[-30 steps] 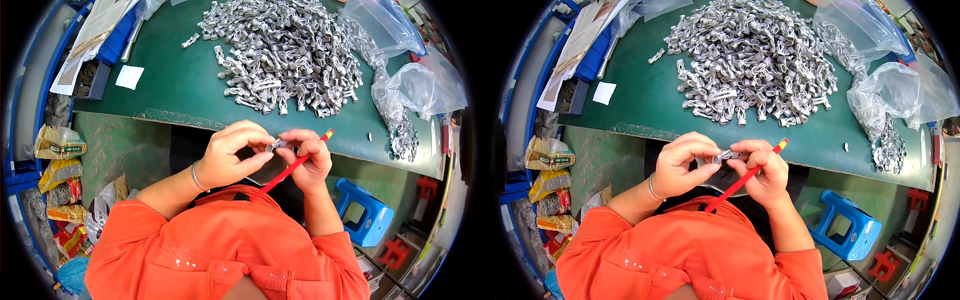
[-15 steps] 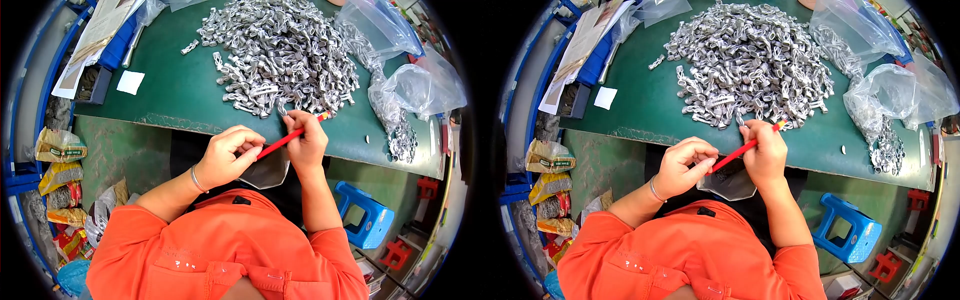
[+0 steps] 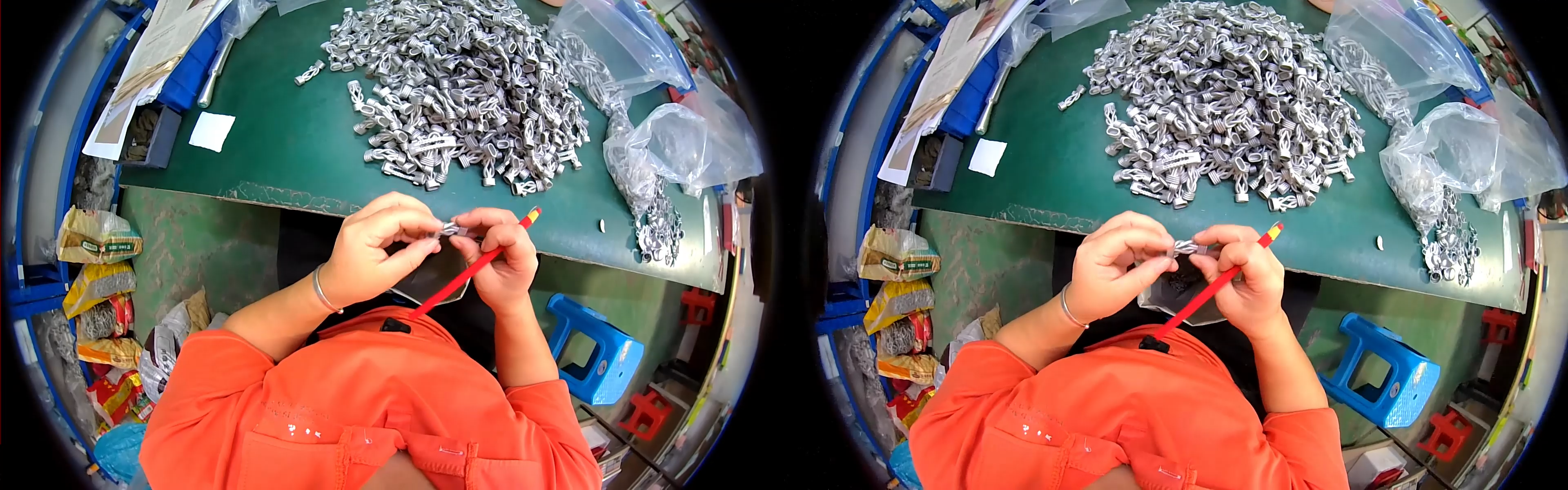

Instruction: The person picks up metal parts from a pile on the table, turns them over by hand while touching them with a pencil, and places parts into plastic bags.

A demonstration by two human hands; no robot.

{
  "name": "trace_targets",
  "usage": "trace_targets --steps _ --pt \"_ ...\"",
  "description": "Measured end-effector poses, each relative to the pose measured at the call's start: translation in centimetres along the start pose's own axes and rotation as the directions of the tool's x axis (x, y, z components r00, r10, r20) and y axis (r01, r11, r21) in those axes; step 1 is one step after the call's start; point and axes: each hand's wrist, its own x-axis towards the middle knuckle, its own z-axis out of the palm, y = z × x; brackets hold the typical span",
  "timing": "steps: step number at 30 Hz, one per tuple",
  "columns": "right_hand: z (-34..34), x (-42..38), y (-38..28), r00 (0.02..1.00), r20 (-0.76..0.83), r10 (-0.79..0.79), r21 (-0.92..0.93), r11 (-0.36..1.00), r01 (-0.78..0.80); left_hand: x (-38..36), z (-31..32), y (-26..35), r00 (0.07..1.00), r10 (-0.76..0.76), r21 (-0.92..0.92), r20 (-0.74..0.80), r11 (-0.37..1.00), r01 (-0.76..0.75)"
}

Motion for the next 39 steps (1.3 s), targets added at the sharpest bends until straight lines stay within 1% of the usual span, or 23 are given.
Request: trace_targets --steps 2,4,5,6,8,10,12,13,16,18,20,22,24,27,28,30,31,32,34,35,36,38,39 --pt "-0.4 0.4 -0.4 1.0 0.011 0.006 0.034 0.999 -0.006 0.1 -0.6 0.7 0.993 0.083 0.272 0.087 0.957 -0.104" --pt "-0.8 0.6 -0.2 0.999 0.049 -0.008 -0.048 0.999 0.01 -0.3 -0.8 1.5 0.991 -0.048 0.27 0.122 0.963 0.014" --pt "-0.3 1.0 0.0 0.998 -0.034 -0.048 -0.123 0.991 0.043 -0.4 -0.8 1.4 0.992 -0.049 0.273 0.119 0.962 0.014" --pt "0.0 1.1 0.5 0.998 -0.065 -0.014 -0.174 0.985 0.003 -0.5 -0.9 1.2 0.992 -0.067 0.305 0.111 0.952 0.03" --pt "0.6 2.2 1.0 0.996 -0.089 -0.009 -0.277 0.961 -0.016 -0.7 -0.8 0.7 0.991 -0.083 0.34 0.103 0.939 0.044" --pt "1.4 3.2 1.1 0.997 -0.066 0.03 -0.464 0.884 -0.057 -0.7 -0.7 0.2 0.998 -0.067 0.281 0.004 0.958 0.063" --pt "1.8 4.0 1.8 0.998 0.013 -0.068 -0.623 0.78 0.062 -0.7 -0.8 0.0 0.999 -0.049 0.287 -0.022 0.957 0.054" --pt "2.1 4.0 1.9 0.995 0.017 -0.095 -0.645 0.759 0.084 -0.6 -0.9 0.1 0.998 -0.057 0.277 -0.037 0.959 0.065" --pt "1.9 3.7 2.1 0.996 -0.037 -0.08 -0.58 0.813 0.044 -0.4 -1.0 0.2 0.996 -0.069 0.265 -0.056 0.961 0.082" --pt "1.5 3.5 2.0 0.994 -0.105 0.034 -0.522 0.849 -0.084 -0.5 -1.0 -0.1 0.993 -0.09 0.23 -0.075 0.967 0.105" --pt "1.5 3.7 1.5 0.994 -0.103 0.037 -0.529 0.845 -0.086 -0.3 -0.9 0.0 0.994 -0.087 0.249 -0.07 0.963 0.102" --pt "1.8 3.9 1.9 0.998 -0.051 -0.036 -0.618 0.786 -0.003 -0.2 -0.7 -0.1 0.994 -0.086 0.263 -0.062 0.96 0.1" --pt "1.9 4.0 2.1 0.997 -0.041 -0.067 -0.651 0.759 0.024 -0.2 -0.7 -0.1 0.994 -0.096 0.278 -0.054 0.955 0.107" --pt "2.0 3.6 2.0 0.988 -0.126 -0.086 -0.678 0.735 -0.023 -0.5 -0.9 -0.9 0.986 -0.132 0.218 -0.099 0.964 0.151" --pt "1.9 3.4 1.6 0.984 -0.155 -0.087 -0.628 0.777 -0.03 -0.4 -0.8 -0.7 0.986 -0.127 0.224 -0.104 0.963 0.148" --pt "1.7 2.9 2.0 0.962 -0.212 -0.17 -0.53 0.847 0.033 -0.2 -0.8 -0.2 0.917 -0.378 -0.134 -0.13 0.923 0.361" --pt "1.6 2.8 2.0 0.951 -0.197 -0.24 -0.504 0.857 0.113 -0.1 -1.0 -0.2 0.921 -0.376 -0.123 -0.096 0.923 0.364" --pt "1.4 2.5 1.8 0.957 -0.177 -0.23 -0.456 0.881 0.127 0.0 -1.0 -0.2 0.924 -0.37 -0.121 -0.098 0.926 0.358" --pt "1.4 2.1 1.0 0.95 -0.102 -0.296 -0.419 0.879 0.229 0.2 -0.8 -0.4 0.939 -0.338 -0.114 -0.065 0.937 0.329" --pt "1.4 1.7 0.7 0.951 -0.063 -0.303 -0.394 0.883 0.255 0.3 -0.7 -0.3 0.936 -0.346 -0.176 -0.066 0.927 0.331" --pt "1.5 1.5 0.5 0.953 -0.031 -0.303 -0.371 0.889 0.27 0.4 -0.7 -0.2 0.935 -0.348 -0.179 -0.068 0.926 0.332" --pt "1.6 1.2 0.2 0.953 0.001 -0.302 -0.319 0.903 0.287 0.6 -1.0 0.0 0.903 -0.428 -0.195 -0.036 0.889 0.414" --pt "1.6 1.0 0.2 0.955 0.001 -0.297 -0.319 0.905 0.282 0.6 -0.9 0.1 0.911 -0.408 -0.229 -0.049 0.893 0.388"
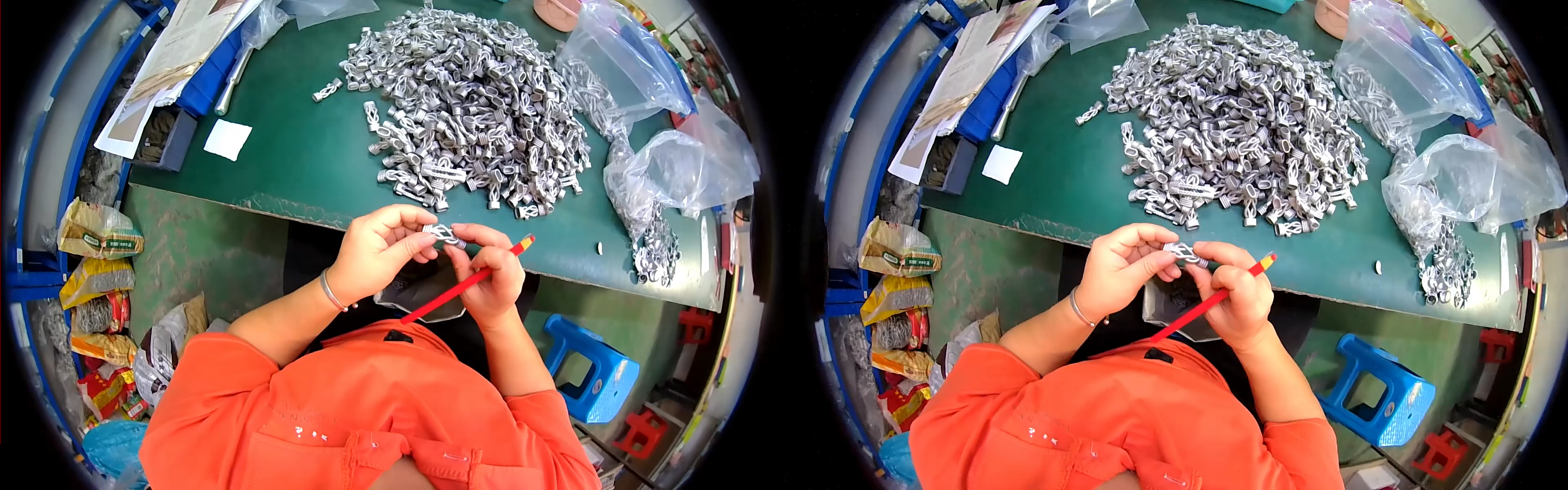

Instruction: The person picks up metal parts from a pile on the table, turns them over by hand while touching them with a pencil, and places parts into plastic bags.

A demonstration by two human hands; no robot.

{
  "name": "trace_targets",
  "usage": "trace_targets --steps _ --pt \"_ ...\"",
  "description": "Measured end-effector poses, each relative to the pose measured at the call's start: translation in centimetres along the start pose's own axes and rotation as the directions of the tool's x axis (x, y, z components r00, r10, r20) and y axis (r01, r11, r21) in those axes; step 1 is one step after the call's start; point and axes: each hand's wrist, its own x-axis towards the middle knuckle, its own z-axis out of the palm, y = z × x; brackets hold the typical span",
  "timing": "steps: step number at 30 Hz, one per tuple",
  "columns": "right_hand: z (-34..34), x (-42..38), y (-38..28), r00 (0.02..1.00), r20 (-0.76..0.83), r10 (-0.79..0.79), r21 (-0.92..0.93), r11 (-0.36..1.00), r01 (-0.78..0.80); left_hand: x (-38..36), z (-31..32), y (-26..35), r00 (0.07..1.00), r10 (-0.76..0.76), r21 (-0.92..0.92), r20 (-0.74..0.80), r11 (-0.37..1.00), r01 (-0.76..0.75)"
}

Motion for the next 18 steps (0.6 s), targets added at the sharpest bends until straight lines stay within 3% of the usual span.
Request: trace_targets --steps 2,3,5,6,8,9,10,11,18 --pt "-0.2 -0.4 -0.2 0.974 0.018 0.227 0.206 0.952 -0.226 -0.1 0.0 -0.5 0.999 0.039 -0.066 -0.005 0.997 -0.039" --pt "-0.2 -0.7 -0.3 0.973 0.018 0.231 0.206 0.951 -0.23 -0.2 0.0 -0.7 0.997 0.082 -0.13 -0.015 0.988 -0.083" --pt "-0.3 -1.2 -0.5 0.783 0.135 0.607 0.46 0.662 -0.592 -0.4 0.1 -0.6 0.991 0.131 -0.065 -0.004 0.989 -0.131" --pt "-0.4 -1.1 -0.5 0.782 0.134 0.608 0.46 0.661 -0.593 -0.5 0.2 -0.5 0.983 0.183 0.002 0.011 0.983 -0.183" --pt "-0.6 -0.9 -0.6 0.767 0.235 0.597 0.648 0.492 -0.582 -0.5 0.2 -0.5 0.973 0.23 0.067 0.028 0.971 -0.232" --pt "-0.6 -1.0 -0.5 0.764 0.236 0.6 0.647 0.489 -0.584 -0.5 0.2 -0.4 0.943 0.328 0.141 0.06 0.932 -0.334" --pt "-0.5 -1.3 -0.3 0.813 0.191 0.549 0.637 0.561 -0.529 -0.4 0.2 -0.4 0.902 0.421 0.21 0.1 0.877 -0.433" --pt "-0.4 -1.4 -0.1 0.858 0.148 0.493 0.622 0.627 -0.468 -0.4 0.2 -0.4 0.903 0.418 0.209 0.101 0.878 -0.43" --pt "-1.0 -1.9 -0.5 0.889 0.104 0.445 0.56 0.713 -0.423 -0.7 0.2 0.0 0.889 0.439 0.341 0.129 0.822 -0.456"
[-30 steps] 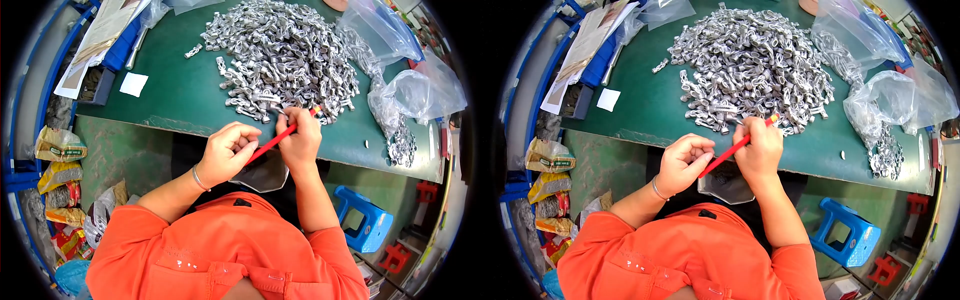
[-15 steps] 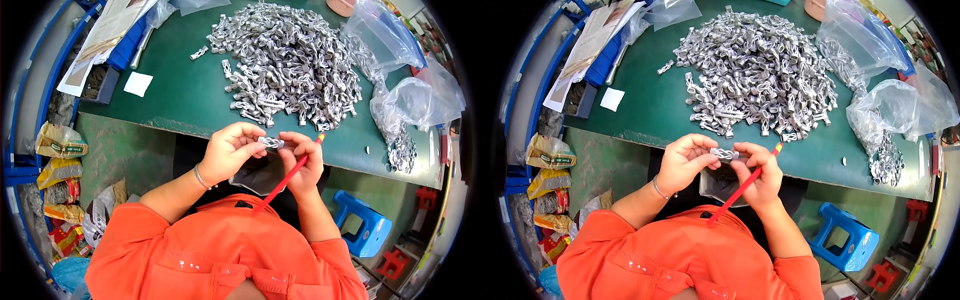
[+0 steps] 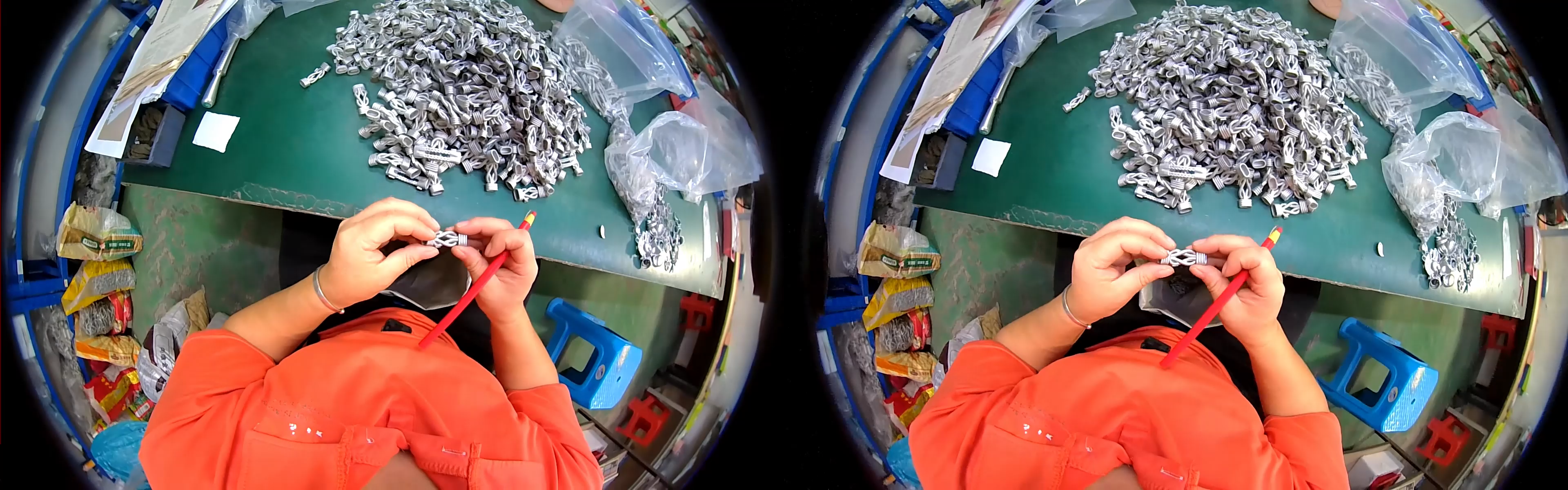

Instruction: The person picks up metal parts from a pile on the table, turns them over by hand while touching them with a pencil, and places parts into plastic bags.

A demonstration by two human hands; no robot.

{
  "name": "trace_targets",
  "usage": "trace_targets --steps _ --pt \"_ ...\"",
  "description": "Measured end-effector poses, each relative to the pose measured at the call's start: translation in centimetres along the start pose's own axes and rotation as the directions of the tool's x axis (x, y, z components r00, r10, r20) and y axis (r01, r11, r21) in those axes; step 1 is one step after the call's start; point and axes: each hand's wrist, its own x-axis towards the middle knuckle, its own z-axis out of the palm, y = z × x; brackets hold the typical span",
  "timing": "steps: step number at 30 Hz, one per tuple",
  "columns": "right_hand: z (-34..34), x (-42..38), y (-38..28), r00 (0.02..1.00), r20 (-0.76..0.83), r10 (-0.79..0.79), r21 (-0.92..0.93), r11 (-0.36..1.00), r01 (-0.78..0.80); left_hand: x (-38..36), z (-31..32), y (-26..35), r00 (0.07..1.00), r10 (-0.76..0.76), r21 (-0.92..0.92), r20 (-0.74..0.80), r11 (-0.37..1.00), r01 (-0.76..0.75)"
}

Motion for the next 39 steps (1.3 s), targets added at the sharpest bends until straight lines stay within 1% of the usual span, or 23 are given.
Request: trace_targets --steps 1,3,4,5,7,8,11,15,17,18,19,21,23,24,25,27,29,31,32,33,35,36,39 --pt "-0.3 0.0 -0.1 1.0 -0.001 0.0 -0.001 1.0 0.0 0.0 -0.1 0.0 1.0 0.016 0.062 0.016 0.998 -0.017" --pt "-1.0 0.3 -0.7 0.993 0.116 -0.026 -0.15 0.988 0.044 0.2 -0.3 0.0 0.997 0.048 0.109 0.059 0.993 -0.055" --pt "-1.3 0.7 -1.2 0.992 0.127 -0.021 -0.243 0.969 0.051 0.3 -0.4 -0.1 0.992 0.077 0.155 0.104 0.984 -0.093" --pt "-1.7 1.3 -1.3 0.987 0.143 -0.079 -0.378 0.917 0.129 0.3 -0.4 -0.1 0.992 0.077 0.154 0.104 0.984 -0.092" --pt "-2.2 2.3 -0.8 0.969 0.096 -0.227 -0.636 0.735 0.235 0.2 -0.3 -0.1 0.996 0.03 0.208 0.09 0.977 -0.049" --pt "-2.3 3.0 -0.3 0.953 0.083 -0.292 -0.739 0.624 0.256 0.2 -0.2 -0.4 0.995 0.054 0.221 0.084 0.973 -0.071" --pt "-2.4 4.4 0.1 0.974 0.052 -0.221 -0.915 0.38 0.135 0.3 0.0 -0.1 0.997 0.007 0.206 0.078 0.978 -0.023" --pt "-2.4 4.4 0.5 0.961 0.051 -0.272 -0.901 0.402 0.162 0.4 -0.1 0.4 0.995 -0.056 0.168 0.083 0.985 0.042" --pt "-2.3 3.8 -0.4 0.973 0.006 -0.232 -0.902 0.418 0.106 0.5 -0.2 0.6 0.985 -0.148 0.137 0.085 0.981 0.135" --pt "-2.6 3.4 -0.3 0.983 -0.157 -0.093 -0.732 0.679 -0.053 0.6 -0.2 0.6 0.986 -0.14 0.139 0.087 0.982 0.127" --pt "-2.9 3.0 -0.4 0.96 -0.264 0.089 -0.476 0.854 -0.21 0.7 -0.1 0.5 0.985 -0.149 0.131 0.091 0.982 0.137" --pt "-3.1 2.6 -1.3 0.929 -0.234 0.288 -0.156 0.932 -0.328 1.1 0.1 0.6 0.983 -0.155 0.121 0.094 0.982 0.143" --pt "-3.1 2.4 -2.5 0.867 -0.216 0.449 0.024 0.89 -0.455 1.5 0.8 0.8 0.949 -0.303 0.053 0.086 0.953 0.3" --pt "-3.1 2.3 -2.7 0.883 -0.177 0.436 0.068 0.9 -0.431 1.6 1.1 0.4 0.927 -0.361 -0.04 0.1 0.93 0.366" --pt "-3.0 2.0 -2.9 0.892 -0.14 0.431 0.096 0.902 -0.421 1.8 1.3 0.5 0.93 -0.355 -0.037 0.098 0.932 0.36" --pt "-2.6 1.7 -3.1 0.918 -0.085 0.388 0.134 0.917 -0.375 2.5 1.6 1.0 0.889 -0.439 -0.162 0.131 0.875 0.456" --pt "-2.2 1.3 -2.8 0.959 -0.063 0.276 0.074 0.96 -0.272 2.7 1.6 1.3 0.887 -0.439 -0.217 0.145 0.86 0.461" --pt "-2.3 1.0 -2.4 0.996 -0.023 0.082 -0.201 0.976 -0.085 2.8 1.5 1.5 0.93 -0.334 -0.199 0.156 0.911 0.36" --pt "-2.1 1.0 -2.4 1.0 -0.021 0.014 -0.227 0.974 -0.019 3.0 1.6 1.7 0.945 -0.298 -0.172 0.138 0.932 0.319" --pt "-1.9 1.2 -2.6 1.0 -0.024 0.02 -0.225 0.974 -0.025 3.1 1.4 2.0 0.942 -0.304 -0.172 0.139 0.93 0.326" --pt "-1.6 1.4 -3.1 0.99 0.016 -0.137 -0.333 0.933 0.134 3.1 1.1 2.4 0.966 -0.194 -0.072 0.172 0.975 0.208" --pt "-1.9 1.3 -2.9 0.981 0.054 -0.187 -0.407 0.893 0.193 3.0 1.2 2.6 0.966 -0.187 -0.095 0.178 0.974 0.206" --pt "-1.9 1.3 -3.4 0.979 0.086 -0.184 -0.367 0.908 0.203 2.9 0.8 3.9 0.967 -0.141 0.013 0.212 0.99 0.141"
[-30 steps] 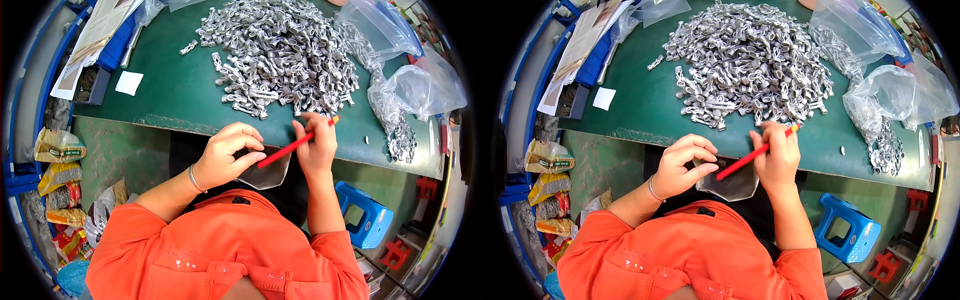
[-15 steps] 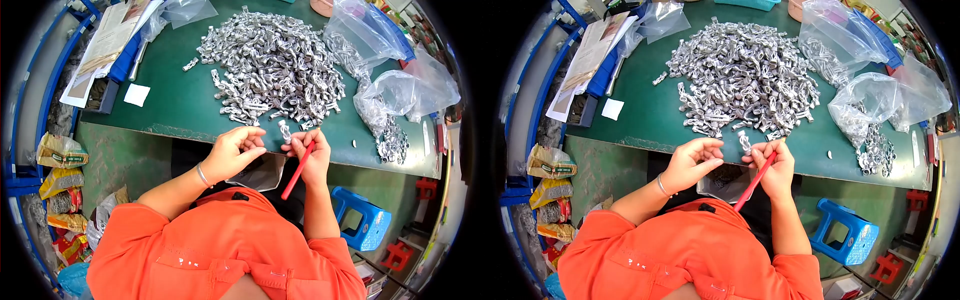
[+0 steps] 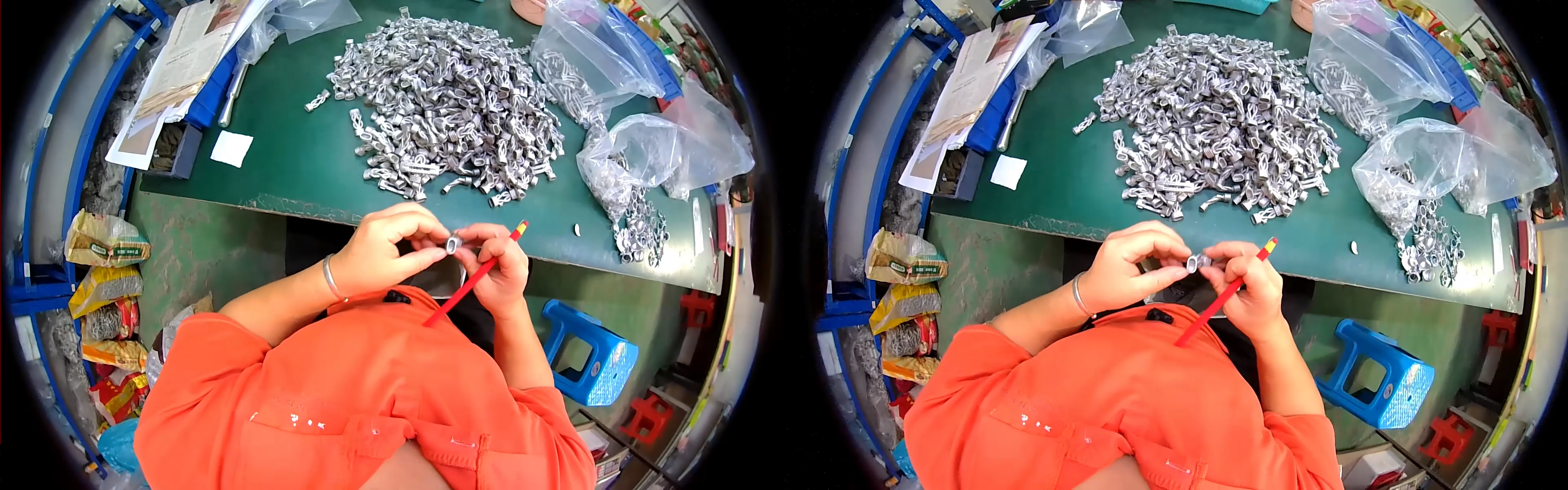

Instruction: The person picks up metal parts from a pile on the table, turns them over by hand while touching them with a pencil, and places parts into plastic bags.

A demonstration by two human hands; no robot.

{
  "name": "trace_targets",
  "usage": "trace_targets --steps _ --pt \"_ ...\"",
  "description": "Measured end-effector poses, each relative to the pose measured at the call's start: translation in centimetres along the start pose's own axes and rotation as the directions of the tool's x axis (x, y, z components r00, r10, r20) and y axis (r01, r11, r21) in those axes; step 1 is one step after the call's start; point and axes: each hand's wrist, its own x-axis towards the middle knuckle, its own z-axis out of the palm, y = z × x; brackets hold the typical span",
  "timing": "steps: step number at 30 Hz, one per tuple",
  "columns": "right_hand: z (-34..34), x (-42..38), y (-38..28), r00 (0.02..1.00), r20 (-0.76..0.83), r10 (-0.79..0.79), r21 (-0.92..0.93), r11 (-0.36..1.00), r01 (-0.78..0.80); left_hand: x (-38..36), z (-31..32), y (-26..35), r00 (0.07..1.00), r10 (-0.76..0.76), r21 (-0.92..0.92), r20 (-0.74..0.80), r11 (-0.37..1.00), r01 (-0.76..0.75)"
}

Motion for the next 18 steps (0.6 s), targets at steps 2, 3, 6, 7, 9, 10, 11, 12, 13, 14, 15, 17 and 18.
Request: trace_targets --steps 2,3,6,7,9,10,11,12,13,14,15,17,18 --pt "-0.8 -0.3 0.4 0.991 0.125 0.054 0.034 0.998 -0.059 -0.6 -0.4 -0.2 1.0 -0.027 0.023 0.016 0.999 0.026" --pt "-1.1 0.1 0.4 0.985 0.166 0.053 -0.043 0.998 -0.046 -1.0 -0.7 -0.4 0.998 -0.058 0.047 0.03 0.997 0.057" --pt "-0.3 1.5 1.2 0.989 0.093 0.112 -0.249 0.965 -0.085 -1.9 -1.1 -1.7 0.978 -0.207 0.192 0.008 0.96 0.201" --pt "0.1 2.1 1.8 0.995 0.07 0.074 -0.323 0.945 -0.048 -2.1 -1.3 -1.9 0.975 -0.222 0.233 0.013 0.949 0.212" --pt "1.3 3.1 2.4 0.995 0.029 0.091 -0.48 0.875 -0.066 -2.1 -1.4 -1.8 0.973 -0.229 0.226 0.03 0.95 0.216" --pt "1.9 3.4 3.0 0.997 0.03 0.076 -0.567 0.822 -0.046 -2.2 -1.4 -1.7 0.97 -0.238 0.221 0.05 0.95 0.222" --pt "2.5 3.6 3.4 0.994 0.014 0.111 -0.611 0.788 -0.079 -2.1 -1.4 -1.5 0.97 -0.236 0.221 0.048 0.95 0.221" --pt "2.9 3.9 3.4 0.996 0.02 0.084 -0.641 0.766 -0.052 -2.1 -1.4 -1.4 0.97 -0.239 0.223 0.053 0.949 0.222" --pt "3.0 3.8 3.5 0.994 -0.015 0.104 -0.653 0.753 -0.088 -2.0 -1.5 -1.3 0.969 -0.239 0.226 0.057 0.949 0.221" --pt "3.1 3.6 3.7 0.991 -0.05 0.122 -0.662 0.739 -0.124 -1.9 -1.7 -1.2 0.971 -0.235 0.229 0.054 0.949 0.217" --pt "3.0 3.5 3.8 0.992 -0.051 0.116 -0.662 0.74 -0.12 -1.9 -1.8 -1.2 0.971 -0.234 0.226 0.053 0.95 0.217" --pt "2.2 3.3 3.8 0.987 -0.075 0.144 -0.61 0.776 -0.159 -1.8 -2.0 -1.6 0.968 -0.245 0.218 0.056 0.949 0.228" --pt "1.9 3.3 3.5 0.988 -0.08 0.133 -0.613 0.775 -0.154 -1.6 -2.1 -1.7 0.971 -0.23 0.223 0.056 0.951 0.213"
